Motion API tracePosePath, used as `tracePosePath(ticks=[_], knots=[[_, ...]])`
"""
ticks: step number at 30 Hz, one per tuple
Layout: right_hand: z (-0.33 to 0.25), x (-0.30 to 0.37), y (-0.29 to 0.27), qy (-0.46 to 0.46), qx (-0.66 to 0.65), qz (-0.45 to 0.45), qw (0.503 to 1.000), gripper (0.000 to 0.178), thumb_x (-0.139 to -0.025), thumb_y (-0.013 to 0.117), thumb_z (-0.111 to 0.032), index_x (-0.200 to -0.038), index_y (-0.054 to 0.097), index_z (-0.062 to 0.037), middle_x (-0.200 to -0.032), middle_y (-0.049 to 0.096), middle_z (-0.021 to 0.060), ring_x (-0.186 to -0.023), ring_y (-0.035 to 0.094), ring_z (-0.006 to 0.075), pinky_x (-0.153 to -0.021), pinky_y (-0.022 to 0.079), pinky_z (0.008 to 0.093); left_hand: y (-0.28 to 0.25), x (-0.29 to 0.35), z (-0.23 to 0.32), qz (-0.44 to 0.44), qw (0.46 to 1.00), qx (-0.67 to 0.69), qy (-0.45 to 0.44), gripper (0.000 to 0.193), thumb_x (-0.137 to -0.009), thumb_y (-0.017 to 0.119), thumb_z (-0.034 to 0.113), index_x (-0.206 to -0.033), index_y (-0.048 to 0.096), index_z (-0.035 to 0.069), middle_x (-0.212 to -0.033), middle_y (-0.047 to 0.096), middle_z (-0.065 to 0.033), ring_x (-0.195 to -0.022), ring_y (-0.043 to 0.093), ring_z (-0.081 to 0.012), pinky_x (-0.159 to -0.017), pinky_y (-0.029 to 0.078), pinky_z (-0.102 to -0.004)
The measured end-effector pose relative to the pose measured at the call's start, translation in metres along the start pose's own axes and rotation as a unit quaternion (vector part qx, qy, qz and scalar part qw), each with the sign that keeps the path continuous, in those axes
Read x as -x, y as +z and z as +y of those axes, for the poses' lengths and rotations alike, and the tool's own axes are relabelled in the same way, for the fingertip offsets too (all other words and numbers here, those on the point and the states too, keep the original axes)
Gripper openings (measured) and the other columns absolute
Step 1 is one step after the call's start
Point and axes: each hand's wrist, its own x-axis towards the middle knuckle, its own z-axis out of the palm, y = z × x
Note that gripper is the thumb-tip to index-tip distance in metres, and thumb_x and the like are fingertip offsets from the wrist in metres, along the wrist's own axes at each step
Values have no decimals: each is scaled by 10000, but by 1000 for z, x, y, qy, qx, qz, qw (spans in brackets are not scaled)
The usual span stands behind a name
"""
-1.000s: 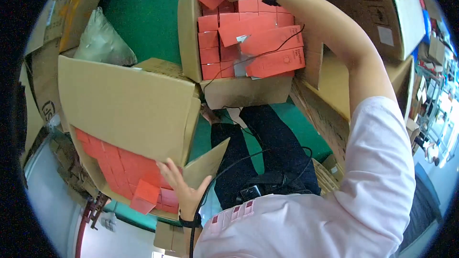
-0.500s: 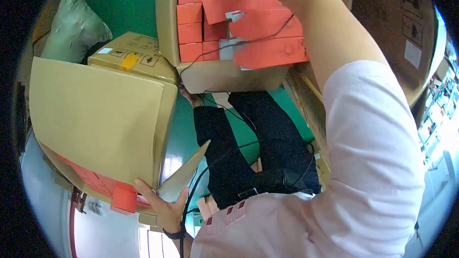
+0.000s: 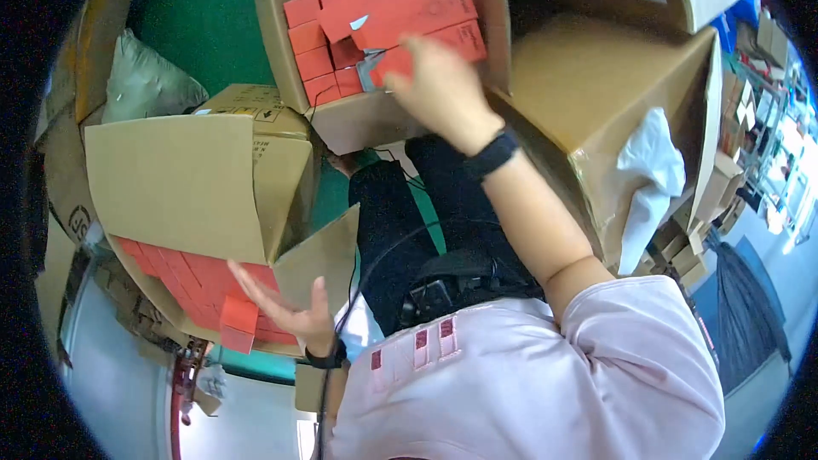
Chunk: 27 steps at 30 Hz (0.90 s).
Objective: The worker packs red boxes into larger cardboard cartons and then packs electronic devices into the red boxes at a production station.
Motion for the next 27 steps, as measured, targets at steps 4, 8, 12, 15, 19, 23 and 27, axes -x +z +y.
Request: tracePosePath(ticks=[4,8,12,15,19,23,27], knots=[[-12,77,18,-58,0,-257,965,504,-791,681,-220,-1225,575,13,-1107,648,240,-1024,630,410,-883,520,474,57,-40,45,-76,962,262,-21,823,-840,757,216,-1500,316,-4,-1441,453,-259,-1363,419,-393,-1153,284,-486],[24,154,27,153,-144,-299,931,596,-829,725,-298,-1320,569,2,-1254,636,221,-1116,637,352,-928,518,416,164,-107,40,-222,953,203,5,676,-821,771,236,-1372,499,-44,-1331,562,-227,-1248,533,-361,-1095,368,-453],[62,211,23,200,-152,-103,962,529,-871,718,-225,-1331,562,-14,-1253,649,163,-1041,660,273,-902,523,364,293,-124,-2,-266,951,-101,124,863,-739,829,352,-1419,443,-13,-1347,515,-241,-1299,444,-392,-1132,299,-512],[66,241,8,266,-205,-19,942,460,-902,705,-168,-1323,574,-37,-1230,653,127,-1010,661,195,-892,519,332,339,-115,-19,-257,928,-222,155,1010,-692,856,395,-1479,344,26,-1405,424,-245,-1349,344,-418,-1130,207,-626],[67,302,8,307,-234,59,921,440,-906,684,-106,-1325,572,-33,-1205,657,124,-987,662,168,-896,515,326,358,-109,-37,-147,924,-272,226,986,-640,882,375,-1439,394,65,-1256,487,-204,-1226,432,-379,-1089,246,-627],[54,350,14,329,-236,88,910,454,-901,675,-85,-1338,563,-31,-1203,658,120,-973,662,172,-895,515,320,339,-92,-28,-184,940,-218,187,866,-615,893,329,-1313,463,50,-1234,478,-217,-1182,450,-391,-1036,360,-513],[41,379,16,318,-262,136,901,469,-893,678,-72,-1345,559,-33,-1207,655,120,-970,663,172,-895,517,317,289,-58,-37,-147,986,-11,72,888,-642,871,245,-1345,395,-15,-1265,452,-266,-1160,455,-444,-1040,394,-466]])
